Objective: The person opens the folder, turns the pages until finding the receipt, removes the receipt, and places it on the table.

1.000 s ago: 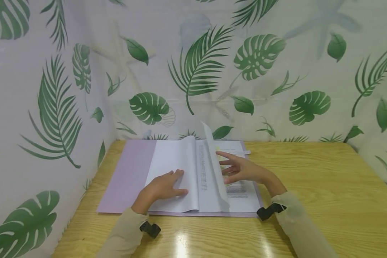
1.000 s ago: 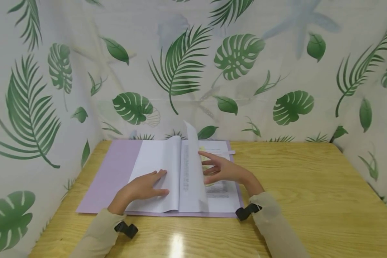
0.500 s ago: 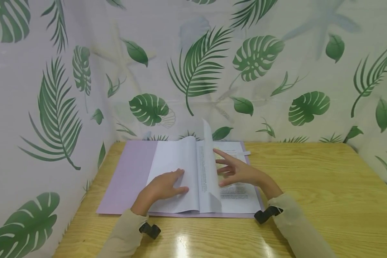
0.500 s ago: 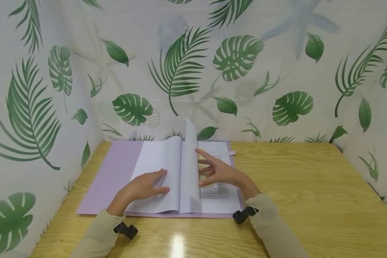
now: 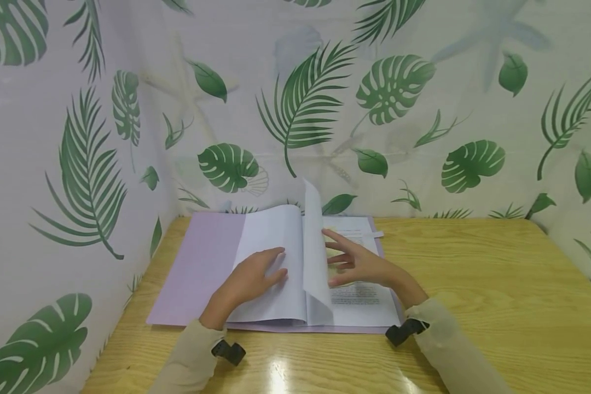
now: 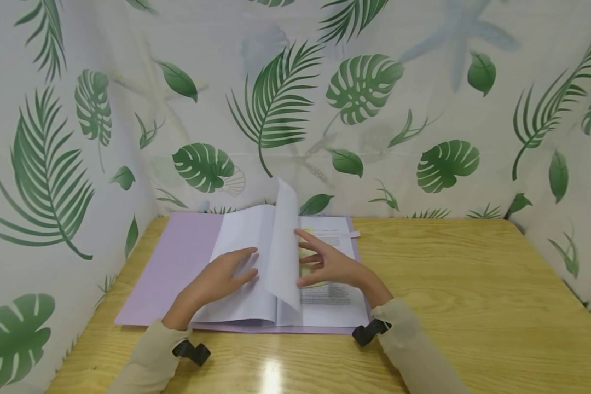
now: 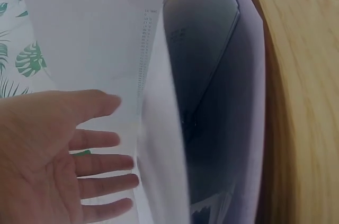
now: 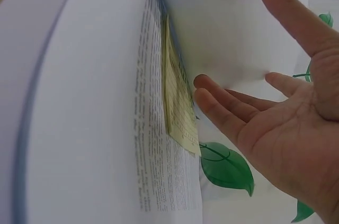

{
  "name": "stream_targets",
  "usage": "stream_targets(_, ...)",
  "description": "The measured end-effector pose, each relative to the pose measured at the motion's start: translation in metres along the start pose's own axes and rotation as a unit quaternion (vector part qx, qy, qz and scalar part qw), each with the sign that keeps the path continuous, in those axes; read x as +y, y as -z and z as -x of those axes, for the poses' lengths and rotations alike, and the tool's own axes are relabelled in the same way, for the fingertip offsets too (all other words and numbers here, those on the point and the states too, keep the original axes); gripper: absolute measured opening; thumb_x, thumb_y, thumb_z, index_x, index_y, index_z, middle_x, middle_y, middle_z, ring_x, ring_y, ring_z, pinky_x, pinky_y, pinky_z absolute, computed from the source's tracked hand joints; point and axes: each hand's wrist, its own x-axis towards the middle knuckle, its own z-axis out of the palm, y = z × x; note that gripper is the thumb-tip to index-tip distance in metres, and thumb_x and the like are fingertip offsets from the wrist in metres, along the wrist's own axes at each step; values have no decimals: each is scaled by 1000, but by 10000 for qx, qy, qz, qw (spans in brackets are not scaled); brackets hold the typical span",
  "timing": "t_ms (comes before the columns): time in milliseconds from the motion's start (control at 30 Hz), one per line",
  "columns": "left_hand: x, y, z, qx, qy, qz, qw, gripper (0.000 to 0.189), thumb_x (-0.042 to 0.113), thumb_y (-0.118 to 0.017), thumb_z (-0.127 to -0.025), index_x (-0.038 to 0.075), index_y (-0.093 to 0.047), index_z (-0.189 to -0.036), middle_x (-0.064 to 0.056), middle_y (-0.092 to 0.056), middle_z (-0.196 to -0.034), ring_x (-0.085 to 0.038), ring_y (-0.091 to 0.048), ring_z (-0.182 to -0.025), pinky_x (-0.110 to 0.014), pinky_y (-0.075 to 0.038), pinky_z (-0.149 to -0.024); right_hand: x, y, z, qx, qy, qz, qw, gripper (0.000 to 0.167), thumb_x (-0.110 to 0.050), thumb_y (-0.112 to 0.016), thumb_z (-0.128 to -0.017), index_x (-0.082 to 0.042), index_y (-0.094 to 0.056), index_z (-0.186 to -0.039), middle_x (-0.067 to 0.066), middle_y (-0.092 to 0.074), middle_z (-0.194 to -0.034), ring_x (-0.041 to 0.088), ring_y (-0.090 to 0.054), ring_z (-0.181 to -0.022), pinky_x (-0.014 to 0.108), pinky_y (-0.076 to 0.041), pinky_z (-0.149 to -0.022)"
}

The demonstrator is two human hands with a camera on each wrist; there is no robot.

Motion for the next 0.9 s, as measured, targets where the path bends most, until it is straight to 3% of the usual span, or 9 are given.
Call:
stream_targets(233, 7, 3, 0, 1078, -256, 495, 9926, 57, 32, -50, -108, 11, -35, -159, -11, -37, -165, -31, -37, -152, -51, -33, -123, 0, -3, 0, -13, 99, -89, 9999, 111, -18, -86, -83, -30, -12, -165, 17, -20, -169, 43, -47, -142, 57, -44, -114)
stream_targets(367, 13, 6, 0, 1433, -614, 868, 9840, 59, 37, -46, -109, 19, -29, -162, -2, -24, -170, -28, -29, -156, -54, -29, -125, -2, -4, -1, 43, 85, -33, 9999, 110, -19, -87, -83, -29, -14, -165, 17, -21, -169, 43, -48, -141, 57, -44, -113)
stream_targets(467, 20, 8, 2, 1356, -899, 976, 9818, 59, 40, -45, -109, 23, -28, -163, 2, -18, -172, -26, -24, -157, -57, -27, -125, -4, -4, -1, 76, 76, 22, 9999, 110, -21, -87, -83, -27, -14, -165, 19, -22, -169, 44, -49, -140, 57, -46, -112)
stream_targets(567, 26, 9, 5, 1123, -1012, 847, 9849, 59, 43, -45, -108, 25, -30, -162, 4, -18, -172, -24, -23, -158, -58, -28, -124, -5, -5, -1, 61, 93, 23, 9999, 110, -21, -87, -83, -25, -13, -165, 19, -21, -169, 45, -49, -140, 57, -46, -112)
stream_targets(900, 31, 6, 8, 641, -651, 554, 9943, 61, 50, -50, -105, 23, -40, -158, 0, -28, -169, -22, -22, -158, -56, -32, -123, -6, -7, -2, 226, -23, 37, 9997, 109, -24, -87, -83, -28, -15, -165, 19, -24, -168, 44, -50, -139, 55, -50, -108)
